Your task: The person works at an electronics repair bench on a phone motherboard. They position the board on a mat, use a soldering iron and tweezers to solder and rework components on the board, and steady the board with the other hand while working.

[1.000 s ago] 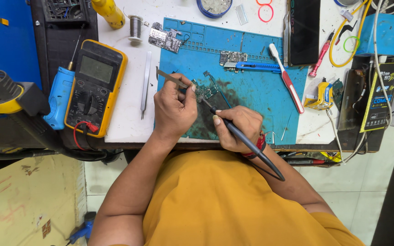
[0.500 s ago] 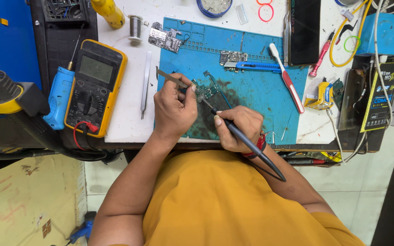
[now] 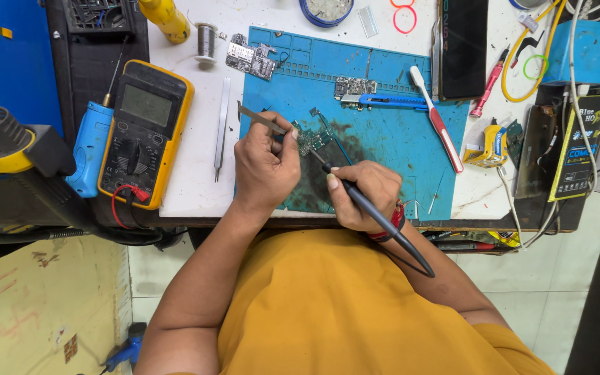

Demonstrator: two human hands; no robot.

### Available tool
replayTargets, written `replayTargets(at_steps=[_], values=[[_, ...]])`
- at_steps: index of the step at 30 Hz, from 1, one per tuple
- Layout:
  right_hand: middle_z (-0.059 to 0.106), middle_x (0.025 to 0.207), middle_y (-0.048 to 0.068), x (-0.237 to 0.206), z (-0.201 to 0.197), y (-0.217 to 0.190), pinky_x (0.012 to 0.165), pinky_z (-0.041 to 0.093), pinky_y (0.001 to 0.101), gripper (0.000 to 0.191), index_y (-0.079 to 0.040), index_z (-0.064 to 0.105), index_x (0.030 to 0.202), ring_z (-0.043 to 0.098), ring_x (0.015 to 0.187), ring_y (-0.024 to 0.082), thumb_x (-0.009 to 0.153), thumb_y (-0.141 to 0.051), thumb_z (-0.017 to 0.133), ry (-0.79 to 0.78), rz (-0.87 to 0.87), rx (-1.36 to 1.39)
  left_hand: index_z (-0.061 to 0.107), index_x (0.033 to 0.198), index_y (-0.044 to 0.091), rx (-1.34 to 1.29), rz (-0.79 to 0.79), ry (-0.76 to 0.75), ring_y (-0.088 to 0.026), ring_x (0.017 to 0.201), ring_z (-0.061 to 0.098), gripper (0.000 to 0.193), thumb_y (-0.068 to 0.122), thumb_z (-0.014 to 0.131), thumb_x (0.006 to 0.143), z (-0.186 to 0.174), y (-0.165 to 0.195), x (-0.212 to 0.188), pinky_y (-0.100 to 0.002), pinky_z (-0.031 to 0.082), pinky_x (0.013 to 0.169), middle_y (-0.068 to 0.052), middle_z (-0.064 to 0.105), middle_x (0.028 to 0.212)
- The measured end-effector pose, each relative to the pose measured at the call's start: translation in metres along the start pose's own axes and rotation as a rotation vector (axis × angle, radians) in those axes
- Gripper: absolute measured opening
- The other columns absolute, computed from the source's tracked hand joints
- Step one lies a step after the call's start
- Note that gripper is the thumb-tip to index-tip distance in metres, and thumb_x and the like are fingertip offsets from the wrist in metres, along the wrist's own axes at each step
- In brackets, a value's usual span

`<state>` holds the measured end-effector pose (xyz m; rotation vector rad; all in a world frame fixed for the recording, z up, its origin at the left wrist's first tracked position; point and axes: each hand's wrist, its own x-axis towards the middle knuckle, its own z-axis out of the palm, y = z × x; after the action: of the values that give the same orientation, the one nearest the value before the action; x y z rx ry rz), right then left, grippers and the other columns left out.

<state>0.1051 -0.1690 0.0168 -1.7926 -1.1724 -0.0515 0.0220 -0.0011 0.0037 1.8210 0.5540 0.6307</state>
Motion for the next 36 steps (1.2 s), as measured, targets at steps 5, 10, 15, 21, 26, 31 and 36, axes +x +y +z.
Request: replayTargets(at_steps=[5,10,15,21,26,31,36], values=[[0.072,0.08,0.014,0.0002,-0.0005,0.0,0.06,0.053,0.0332,0.011,-0.001,0.064,0.092,0.07,0.065,0.025,0.088,0.0,0.074,-0.006,-0.027,-0.001,0.056,0.104,0.001,0.001,0.002,0.0,-0.006,0.054,0.064,0.013,-0.005,0.065,0.097,0.0003,-0.0003,-0.0002,-0.023,0.044,0.046,-0.004,0.065,0.074],[0.072,0.079,0.013,0.0004,-0.0001,-0.0005,0.058,0.053,0.0332,0.011,-0.001,0.064,0.092,0.069,0.064,0.025,0.087,0.0,0.075,-0.006,-0.011,0.009,0.056,0.104,0.001,-0.008,0.003,-0.006,-0.007,0.055,0.064,0.013,-0.005,0.065,0.097,-0.0001,-0.0004,-0.0004,-0.024,0.045,0.047,-0.004,0.065,0.075],[0.071,0.079,0.013,0.0006,-0.0001,-0.0002,0.058,0.053,0.0336,0.012,-0.001,0.064,0.092,0.069,0.064,0.025,0.087,0.0,0.075,-0.004,-0.004,0.0,0.056,0.105,0.001,0.003,0.008,0.007,-0.007,0.055,0.065,0.013,-0.005,0.065,0.097,0.0007,-0.0001,-0.0006,-0.024,0.045,0.047,-0.004,0.066,0.075],[0.071,0.077,0.012,0.0001,0.0004,0.0,0.058,0.052,0.034,0.012,-0.001,0.065,0.091,0.068,0.063,0.026,0.087,0.0,0.075,-0.009,-0.029,-0.01,0.056,0.105,0.001,-0.007,0.005,0.005,-0.007,0.057,0.066,0.013,-0.005,0.065,0.097,-0.0001,-0.0004,-0.0003,-0.023,0.047,0.048,-0.004,0.066,0.076],[0.071,0.079,0.013,0.0001,0.0003,0.0001,0.059,0.053,0.0331,0.011,-0.001,0.064,0.092,0.069,0.064,0.025,0.087,0.0,0.074,0.002,-0.023,0.001,0.056,0.105,0.001,-0.006,-0.006,-0.001,-0.007,0.055,0.065,0.013,-0.005,0.065,0.097,-0.0002,-0.0001,-0.0004,-0.024,0.046,0.048,-0.005,0.066,0.076],[0.071,0.079,0.013,0.0007,0.0007,-0.0002,0.059,0.053,0.0331,0.011,-0.001,0.065,0.093,0.069,0.064,0.025,0.088,0.0,0.075,-0.003,-0.007,-0.011,0.056,0.105,0.001,-0.003,0.009,0.006,-0.007,0.056,0.066,0.013,-0.005,0.065,0.097,0.0003,-0.0002,0.0,-0.023,0.047,0.048,-0.004,0.066,0.077],[0.071,0.077,0.012,0.0007,0.0007,-0.0004,0.058,0.052,0.033,0.011,-0.001,0.064,0.091,0.068,0.062,0.024,0.088,0.0,0.074,0.002,-0.007,-0.012,0.056,0.104,0.001,0.0,-0.006,-0.003,-0.007,0.054,0.064,0.013,-0.005,0.065,0.097,0.0001,-0.0006,-0.0002,-0.024,0.045,0.046,-0.004,0.066,0.075]])
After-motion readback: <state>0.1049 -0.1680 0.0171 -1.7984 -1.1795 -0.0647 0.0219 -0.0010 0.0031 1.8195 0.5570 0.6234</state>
